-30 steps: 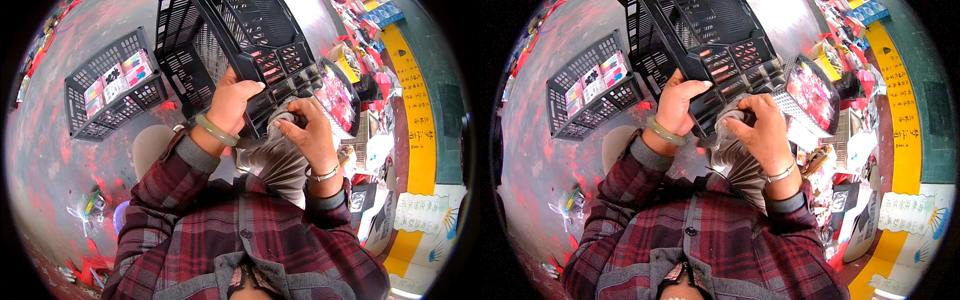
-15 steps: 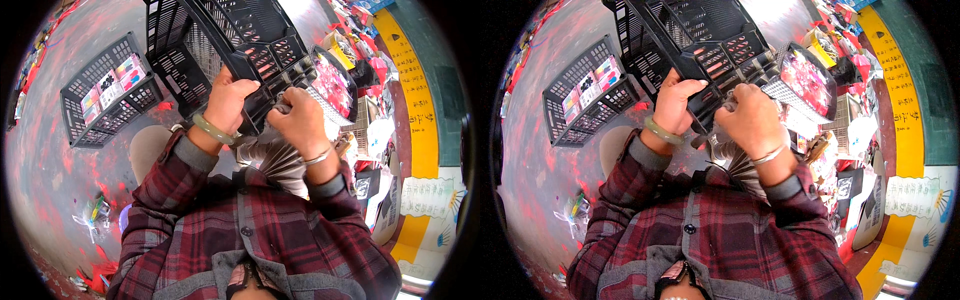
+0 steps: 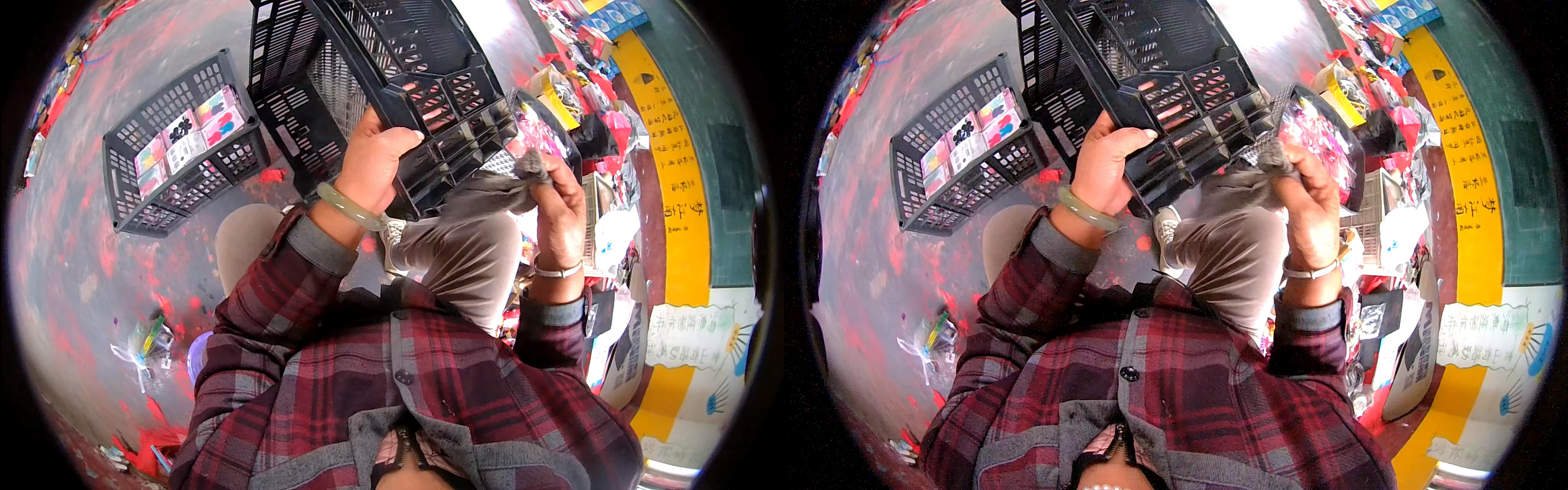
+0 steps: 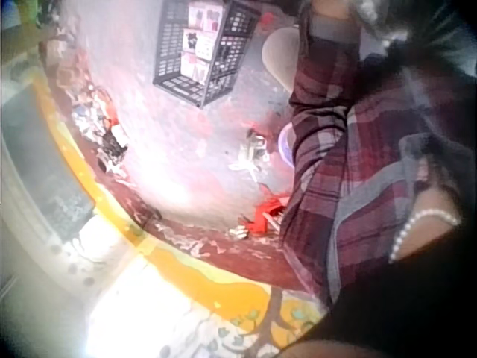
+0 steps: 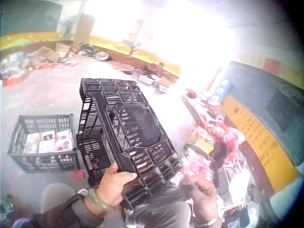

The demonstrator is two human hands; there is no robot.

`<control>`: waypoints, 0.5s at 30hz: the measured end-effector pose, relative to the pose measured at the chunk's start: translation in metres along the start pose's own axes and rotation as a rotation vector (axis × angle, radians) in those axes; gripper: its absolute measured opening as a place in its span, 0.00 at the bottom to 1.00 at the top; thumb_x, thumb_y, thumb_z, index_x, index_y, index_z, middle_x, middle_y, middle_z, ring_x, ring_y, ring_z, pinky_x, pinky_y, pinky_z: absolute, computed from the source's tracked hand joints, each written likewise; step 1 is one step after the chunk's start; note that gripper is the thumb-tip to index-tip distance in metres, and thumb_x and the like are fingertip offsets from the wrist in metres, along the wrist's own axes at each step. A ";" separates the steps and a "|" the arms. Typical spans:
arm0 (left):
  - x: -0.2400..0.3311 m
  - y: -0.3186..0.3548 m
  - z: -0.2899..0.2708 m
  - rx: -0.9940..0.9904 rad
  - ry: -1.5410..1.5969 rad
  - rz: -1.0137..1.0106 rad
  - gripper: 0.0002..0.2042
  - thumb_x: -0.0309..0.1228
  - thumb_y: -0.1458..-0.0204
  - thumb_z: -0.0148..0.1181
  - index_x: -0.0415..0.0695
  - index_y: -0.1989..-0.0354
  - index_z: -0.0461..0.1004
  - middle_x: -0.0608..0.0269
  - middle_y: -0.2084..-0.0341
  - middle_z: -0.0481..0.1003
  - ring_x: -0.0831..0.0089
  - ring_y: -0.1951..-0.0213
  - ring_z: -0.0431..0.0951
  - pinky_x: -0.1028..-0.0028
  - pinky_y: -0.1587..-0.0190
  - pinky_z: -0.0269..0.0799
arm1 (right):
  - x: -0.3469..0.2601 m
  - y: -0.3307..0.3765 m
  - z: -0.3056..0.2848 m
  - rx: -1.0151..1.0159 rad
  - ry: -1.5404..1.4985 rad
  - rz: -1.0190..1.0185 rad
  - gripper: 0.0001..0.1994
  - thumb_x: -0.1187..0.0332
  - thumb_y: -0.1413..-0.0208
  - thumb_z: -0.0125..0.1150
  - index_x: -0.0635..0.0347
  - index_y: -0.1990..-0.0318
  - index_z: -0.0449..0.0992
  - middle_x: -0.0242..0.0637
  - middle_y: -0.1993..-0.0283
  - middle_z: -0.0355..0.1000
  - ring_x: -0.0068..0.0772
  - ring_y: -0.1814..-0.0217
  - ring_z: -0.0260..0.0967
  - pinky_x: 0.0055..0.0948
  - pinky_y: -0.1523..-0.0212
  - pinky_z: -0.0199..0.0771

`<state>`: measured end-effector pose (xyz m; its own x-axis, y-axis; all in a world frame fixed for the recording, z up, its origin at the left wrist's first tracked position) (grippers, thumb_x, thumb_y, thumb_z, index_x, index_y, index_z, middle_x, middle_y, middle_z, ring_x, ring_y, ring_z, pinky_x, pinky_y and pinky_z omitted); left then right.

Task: The person sits on the floor and wipes a black plastic crate with a cloth. They clean the exterior and interior surfaces, turning the crate over to reach different sides.

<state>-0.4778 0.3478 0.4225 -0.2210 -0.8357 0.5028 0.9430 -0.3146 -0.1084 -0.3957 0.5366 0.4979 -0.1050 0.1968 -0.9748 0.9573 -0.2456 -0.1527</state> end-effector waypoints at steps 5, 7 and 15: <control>-0.002 -0.002 0.001 0.006 0.015 -0.024 0.26 0.13 0.59 0.43 0.38 0.45 0.61 0.53 0.54 0.70 0.63 0.52 0.72 0.69 0.50 0.70 | 0.011 0.006 -0.004 -0.040 0.072 -0.011 0.17 0.85 0.52 0.43 0.64 0.56 0.73 0.30 0.61 0.72 0.20 0.59 0.67 0.19 0.56 0.66; -0.002 -0.001 0.000 0.021 0.015 -0.031 0.26 0.13 0.59 0.43 0.38 0.45 0.61 0.53 0.54 0.70 0.63 0.52 0.72 0.69 0.51 0.70 | 0.005 0.003 0.014 -0.142 0.457 -0.385 0.17 0.86 0.58 0.47 0.63 0.59 0.72 0.37 0.60 0.71 0.33 0.52 0.67 0.28 0.51 0.66; -0.003 -0.004 -0.004 0.023 0.025 -0.051 0.26 0.12 0.59 0.43 0.37 0.46 0.62 0.54 0.54 0.71 0.64 0.52 0.73 0.69 0.51 0.70 | 0.000 0.008 0.058 -0.241 1.240 -0.759 0.19 0.78 0.64 0.56 0.57 0.59 0.72 0.36 0.58 0.71 0.38 0.52 0.65 0.35 0.53 0.62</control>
Point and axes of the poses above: each hand's wrist, its own y-axis away from the middle knuckle, its own z-axis out of the palm, x = y × z, the point moved 6 cm from there along -y, towards the middle knuckle
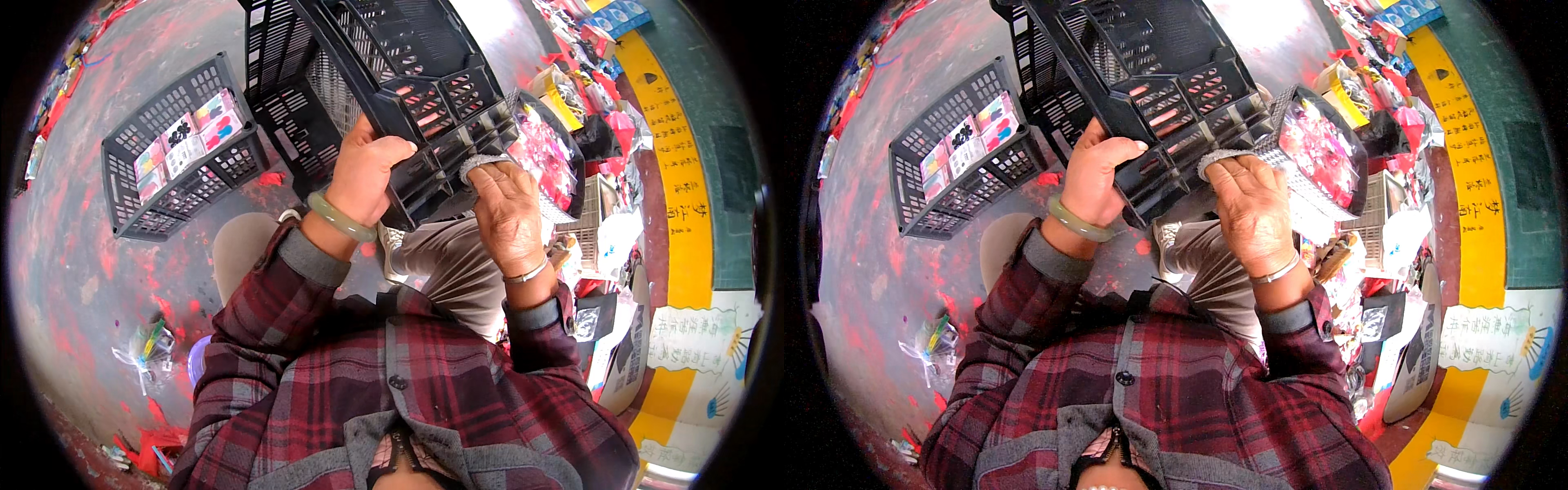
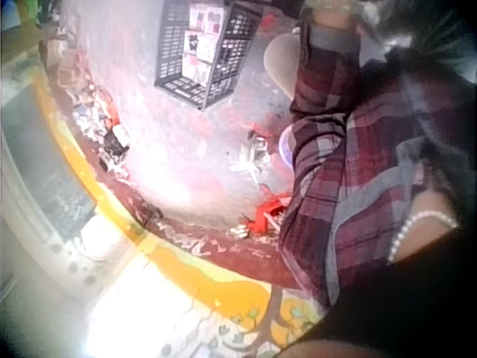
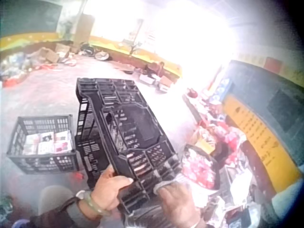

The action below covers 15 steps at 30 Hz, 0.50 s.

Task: The person sits on the floor and wipes a black plastic crate with a cloth. They clean the exterior and interior surfaces, turning the crate over to reach different sides.

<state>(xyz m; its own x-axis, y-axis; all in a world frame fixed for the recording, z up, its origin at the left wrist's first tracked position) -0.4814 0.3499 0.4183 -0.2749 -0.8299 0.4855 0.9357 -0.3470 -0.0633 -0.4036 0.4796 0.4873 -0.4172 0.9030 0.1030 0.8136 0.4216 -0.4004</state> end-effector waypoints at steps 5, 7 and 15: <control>-0.005 0.002 0.004 -0.020 0.000 0.003 0.28 0.12 0.60 0.43 0.37 0.45 0.60 0.53 0.53 0.70 0.63 0.52 0.72 0.68 0.49 0.69 | 0.005 0.004 0.002 -0.005 -0.099 0.041 0.20 0.80 0.66 0.55 0.60 0.59 0.71 0.39 0.59 0.70 0.42 0.55 0.65 0.36 0.55 0.65; -0.007 0.007 0.008 -0.010 -0.028 0.005 0.29 0.12 0.61 0.42 0.37 0.44 0.59 0.52 0.53 0.69 0.61 0.50 0.71 0.67 0.47 0.67 | 0.017 0.001 -0.002 -0.048 -0.278 0.098 0.17 0.83 0.65 0.52 0.63 0.61 0.70 0.37 0.63 0.70 0.37 0.61 0.66 0.32 0.58 0.66; -0.007 0.006 0.006 -0.040 -0.074 0.049 0.29 0.13 0.62 0.42 0.35 0.43 0.58 0.52 0.52 0.68 0.62 0.49 0.70 0.68 0.45 0.65 | 0.050 -0.005 -0.017 -0.143 -0.964 0.569 0.15 0.76 0.48 0.51 0.66 0.52 0.72 0.34 0.58 0.70 0.21 0.60 0.64 0.19 0.57 0.63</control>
Point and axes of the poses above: each hand's wrist, its own y-axis away from the middle knuckle, its own z-axis out of the palm, x = y × z, the point moved 6 cm from there along -y, towards the middle knuckle
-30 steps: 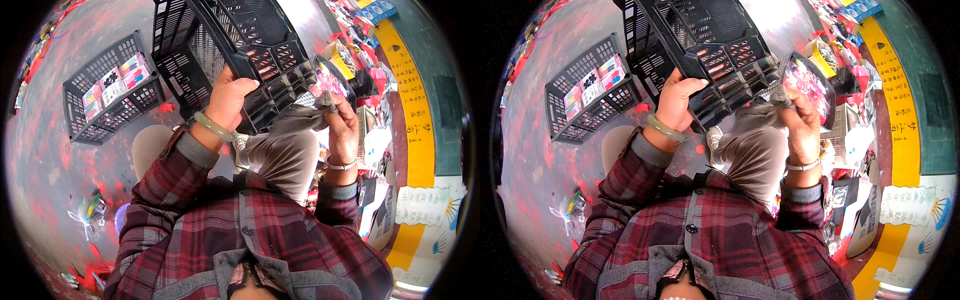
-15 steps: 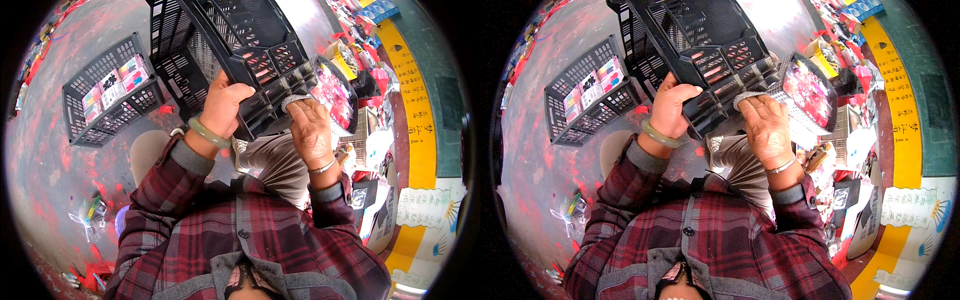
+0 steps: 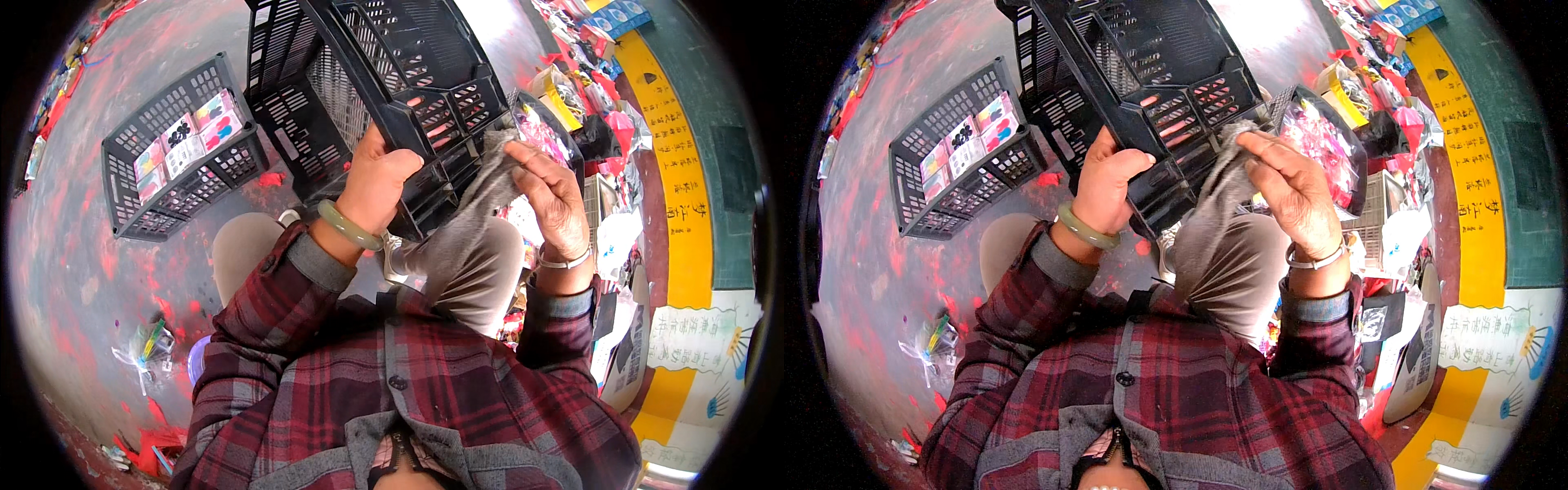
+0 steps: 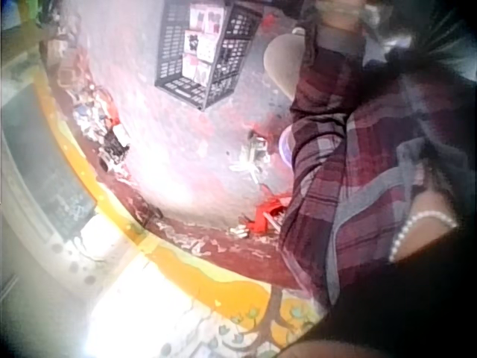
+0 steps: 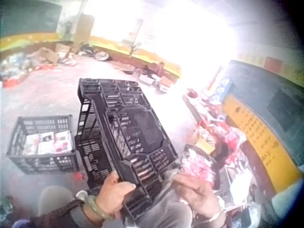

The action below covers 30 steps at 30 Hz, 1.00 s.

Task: The person sits on the floor and wipes a black plastic crate with a cloth. They clean the exterior and interior surfaces, turning the crate over to reach different sides.

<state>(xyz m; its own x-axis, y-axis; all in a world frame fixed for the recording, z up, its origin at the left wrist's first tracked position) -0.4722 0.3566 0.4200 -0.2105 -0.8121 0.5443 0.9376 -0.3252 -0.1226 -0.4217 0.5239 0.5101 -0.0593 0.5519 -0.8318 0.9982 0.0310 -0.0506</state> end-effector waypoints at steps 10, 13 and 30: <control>0.002 -0.003 -0.001 -0.033 0.011 0.017 0.29 0.13 0.61 0.41 0.35 0.44 0.58 0.51 0.51 0.68 0.62 0.48 0.70 0.69 0.45 0.64 | 0.006 -0.034 0.017 0.150 0.615 -0.334 0.07 0.71 0.52 0.57 0.64 0.67 0.77 0.42 0.67 0.73 0.35 0.66 0.70 0.29 0.62 0.68; 0.003 -0.003 -0.001 -0.038 0.047 0.012 0.28 0.13 0.60 0.41 0.35 0.44 0.57 0.51 0.51 0.68 0.62 0.48 0.70 0.69 0.45 0.64 | 0.035 -0.048 0.011 0.046 0.211 -0.001 0.08 0.71 0.55 0.60 0.64 0.67 0.77 0.39 0.69 0.72 0.31 0.68 0.70 0.26 0.65 0.68; -0.002 -0.004 -0.001 -0.015 0.033 0.007 0.28 0.12 0.61 0.40 0.35 0.45 0.59 0.53 0.51 0.68 0.64 0.48 0.70 0.70 0.45 0.64 | 0.002 -0.069 0.013 -0.073 0.863 0.026 0.17 0.55 0.66 0.64 0.63 0.75 0.77 0.47 0.75 0.71 0.48 0.70 0.70 0.39 0.68 0.68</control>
<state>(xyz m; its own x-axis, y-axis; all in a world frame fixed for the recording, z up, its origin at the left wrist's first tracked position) -0.4760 0.3590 0.4190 -0.2133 -0.8299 0.5156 0.9349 -0.3265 -0.1387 -0.4905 0.5118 0.5049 -0.0433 0.9918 -0.1204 0.9987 0.0464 0.0228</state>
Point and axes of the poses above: each hand's wrist, its own y-axis away from the middle knuckle, its own z-axis out of the palm, x = y × z, the point moved 6 cm from there along -y, towards the middle knuckle
